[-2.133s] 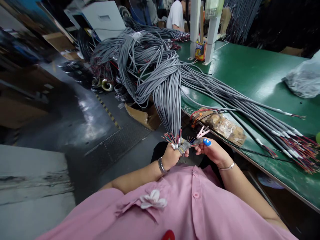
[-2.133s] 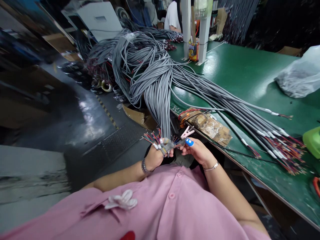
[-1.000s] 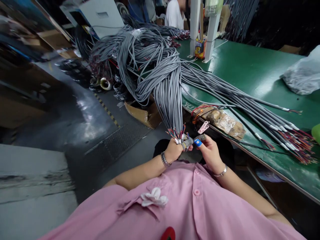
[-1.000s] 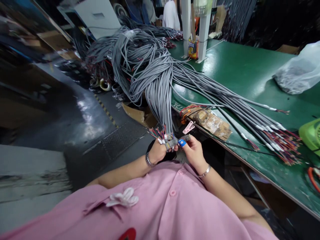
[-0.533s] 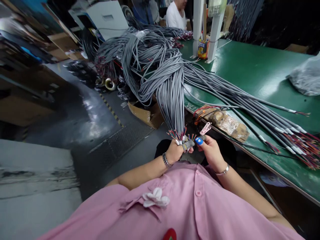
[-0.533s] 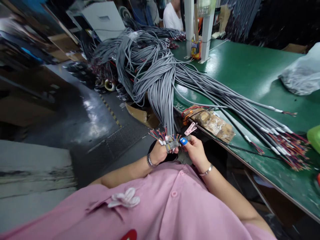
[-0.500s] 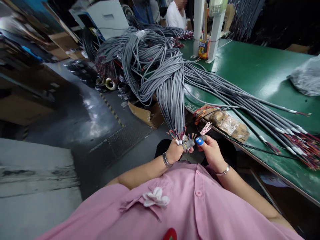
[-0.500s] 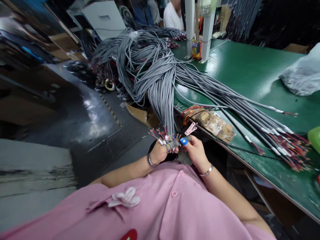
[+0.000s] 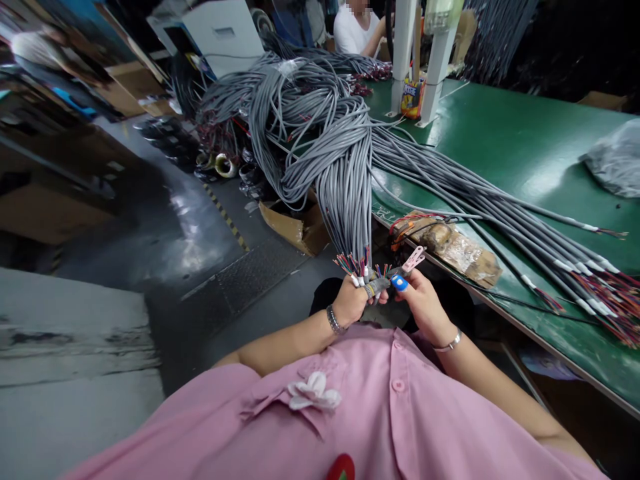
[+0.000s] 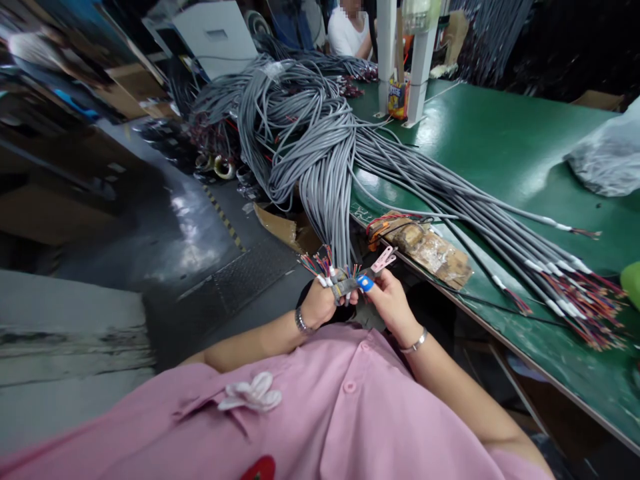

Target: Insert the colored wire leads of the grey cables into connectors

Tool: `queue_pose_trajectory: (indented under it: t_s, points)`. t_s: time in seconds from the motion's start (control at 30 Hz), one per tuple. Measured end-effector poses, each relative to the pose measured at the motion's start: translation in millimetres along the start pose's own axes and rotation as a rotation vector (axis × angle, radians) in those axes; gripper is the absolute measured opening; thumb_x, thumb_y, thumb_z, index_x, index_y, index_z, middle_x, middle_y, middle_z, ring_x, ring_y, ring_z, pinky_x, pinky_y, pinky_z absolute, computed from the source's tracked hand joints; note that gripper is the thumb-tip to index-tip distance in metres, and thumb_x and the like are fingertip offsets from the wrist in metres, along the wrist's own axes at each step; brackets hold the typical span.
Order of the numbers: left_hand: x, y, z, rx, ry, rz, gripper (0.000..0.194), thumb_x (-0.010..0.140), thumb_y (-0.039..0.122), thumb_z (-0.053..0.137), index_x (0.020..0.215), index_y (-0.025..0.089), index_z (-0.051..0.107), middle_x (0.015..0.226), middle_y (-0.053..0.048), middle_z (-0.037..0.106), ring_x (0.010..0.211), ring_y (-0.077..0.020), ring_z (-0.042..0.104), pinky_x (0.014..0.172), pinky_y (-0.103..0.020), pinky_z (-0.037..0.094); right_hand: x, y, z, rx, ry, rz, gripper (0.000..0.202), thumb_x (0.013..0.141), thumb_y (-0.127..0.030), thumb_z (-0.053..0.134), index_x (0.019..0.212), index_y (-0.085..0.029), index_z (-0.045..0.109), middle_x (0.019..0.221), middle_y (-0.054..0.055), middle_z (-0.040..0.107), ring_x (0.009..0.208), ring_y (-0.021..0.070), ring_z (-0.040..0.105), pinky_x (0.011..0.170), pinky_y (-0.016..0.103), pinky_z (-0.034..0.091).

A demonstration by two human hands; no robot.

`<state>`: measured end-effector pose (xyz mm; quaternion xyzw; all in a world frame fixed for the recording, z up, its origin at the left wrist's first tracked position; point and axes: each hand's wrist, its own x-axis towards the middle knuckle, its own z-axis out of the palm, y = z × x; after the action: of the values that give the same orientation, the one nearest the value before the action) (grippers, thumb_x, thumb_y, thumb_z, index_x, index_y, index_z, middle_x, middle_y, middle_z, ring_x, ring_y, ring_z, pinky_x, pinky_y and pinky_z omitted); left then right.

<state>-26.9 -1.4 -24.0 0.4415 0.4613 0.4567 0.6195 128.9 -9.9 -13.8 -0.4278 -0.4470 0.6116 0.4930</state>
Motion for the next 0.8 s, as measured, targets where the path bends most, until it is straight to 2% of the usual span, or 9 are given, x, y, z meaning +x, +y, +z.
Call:
queue_pose_trajectory:
  t_s: [0.13, 0.27, 0.4, 0.5, 0.67, 0.8]
  points:
    - [-1, -2, -2.3, 0.055, -0.012, -0.003, 0.033, 0.068, 0.043, 0.076, 0.064, 0.012, 0.065, 0.056, -0.005, 0.066, 0.047, -0.0121, 0.059, 0.046, -0.022, 0.044, 6, -8, 9, -0.015, -0.056, 0.048, 0.032, 0.077, -0.049, 0.07, 0.078, -0.021, 0.054, 0.056, -0.002, 0.06, 0.052, 0.0143, 0.056, 0.051, 0.027, 0.039]
    - [-4, -1, -3.1, 0.116, -0.02, 0.004, 0.034, 0.069, 0.042, 0.076, 0.061, 0.012, 0.065, 0.055, -0.005, 0.065, 0.05, -0.0131, 0.061, 0.048, -0.022, 0.045, 6, -6, 10, -0.055, 0.007, 0.057, 0.03, 0.075, -0.046, 0.072, 0.075, -0.02, 0.056, 0.055, -0.002, 0.06, 0.05, 0.0126, 0.052, 0.049, 0.026, 0.037]
    - [-2, -4, -3.1, 0.083, 0.013, 0.001, 0.036, 0.07, 0.044, 0.076, 0.061, 0.012, 0.064, 0.057, -0.006, 0.066, 0.049, -0.0129, 0.061, 0.046, -0.021, 0.044, 3, 2, 9, -0.021, 0.103, 0.048, 0.025, 0.074, -0.042, 0.072, 0.074, -0.02, 0.059, 0.057, -0.002, 0.059, 0.051, 0.0114, 0.048, 0.05, 0.026, 0.038]
    - [0, -7, -3.2, 0.006, 0.038, -0.003, 0.036, 0.07, 0.045, 0.076, 0.062, 0.012, 0.064, 0.057, -0.006, 0.067, 0.049, -0.0134, 0.062, 0.045, -0.021, 0.042, 1, 9, 8, 0.05, 0.125, 0.046, 0.026, 0.074, -0.043, 0.072, 0.075, -0.019, 0.062, 0.06, -0.002, 0.058, 0.052, 0.0105, 0.047, 0.052, 0.026, 0.038]
    - [1, -8, -3.8, -0.041, 0.071, -0.009, 0.034, 0.068, 0.042, 0.078, 0.061, 0.012, 0.063, 0.055, -0.005, 0.067, 0.048, -0.0136, 0.063, 0.042, -0.02, 0.039, 3, 16, 4, 0.11, 0.18, 0.077, 0.032, 0.067, -0.044, 0.08, 0.073, -0.018, 0.062, 0.06, -0.003, 0.055, 0.052, 0.0096, 0.043, 0.052, 0.026, 0.036]
    - [1, -6, -4.2, -0.069, 0.081, -0.011, 0.034, 0.068, 0.041, 0.078, 0.061, 0.012, 0.062, 0.055, -0.005, 0.067, 0.048, -0.0135, 0.063, 0.042, -0.02, 0.039, 3, 17, 4, 0.134, 0.164, 0.058, 0.028, 0.069, -0.041, 0.079, 0.072, -0.019, 0.062, 0.06, -0.004, 0.054, 0.053, 0.0097, 0.043, 0.053, 0.025, 0.035]
